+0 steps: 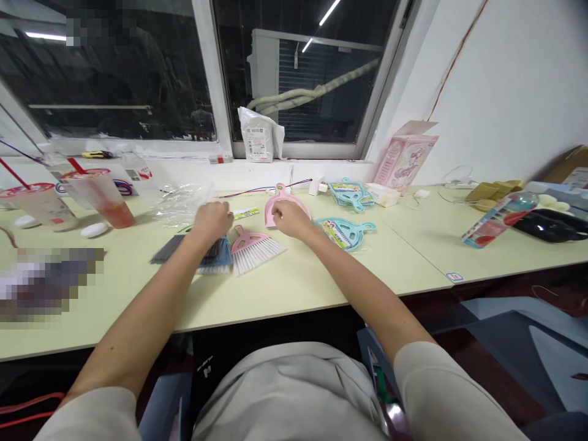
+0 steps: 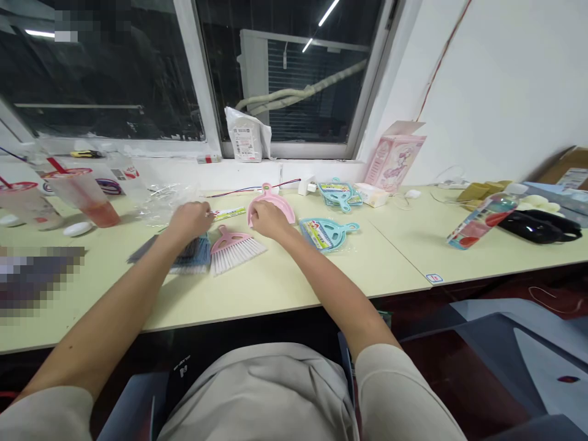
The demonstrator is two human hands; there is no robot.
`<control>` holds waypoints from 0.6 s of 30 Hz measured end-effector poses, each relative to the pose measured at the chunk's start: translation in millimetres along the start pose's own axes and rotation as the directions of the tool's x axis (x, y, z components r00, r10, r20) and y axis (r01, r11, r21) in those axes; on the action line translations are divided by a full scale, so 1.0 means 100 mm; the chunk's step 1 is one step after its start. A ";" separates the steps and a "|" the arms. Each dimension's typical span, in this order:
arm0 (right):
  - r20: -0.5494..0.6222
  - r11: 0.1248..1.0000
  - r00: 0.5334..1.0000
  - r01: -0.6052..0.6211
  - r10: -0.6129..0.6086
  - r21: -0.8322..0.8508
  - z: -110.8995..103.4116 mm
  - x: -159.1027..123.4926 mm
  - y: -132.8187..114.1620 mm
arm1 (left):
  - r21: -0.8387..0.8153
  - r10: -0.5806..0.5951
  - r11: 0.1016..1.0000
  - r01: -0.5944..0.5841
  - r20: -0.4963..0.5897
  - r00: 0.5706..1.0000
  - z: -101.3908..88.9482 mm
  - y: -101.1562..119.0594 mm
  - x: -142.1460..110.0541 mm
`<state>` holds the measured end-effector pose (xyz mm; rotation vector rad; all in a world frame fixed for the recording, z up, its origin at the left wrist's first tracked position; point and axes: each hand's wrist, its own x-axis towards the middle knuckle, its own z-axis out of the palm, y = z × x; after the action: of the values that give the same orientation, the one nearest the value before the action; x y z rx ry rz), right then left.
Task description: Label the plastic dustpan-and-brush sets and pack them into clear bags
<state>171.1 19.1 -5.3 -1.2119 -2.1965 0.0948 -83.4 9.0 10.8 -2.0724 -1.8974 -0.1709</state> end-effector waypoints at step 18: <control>-0.126 0.767 0.813 -0.579 0.568 -0.279 0.16 0.06 0.91 | -0.212 0.237 0.957 -0.196 0.189 0.953 0.28 0.60 -0.22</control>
<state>227.5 80.0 -46.0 -2.0236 -1.7710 -0.0202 -30.0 -6.5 -31.6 -2.5019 -1.8109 -0.0846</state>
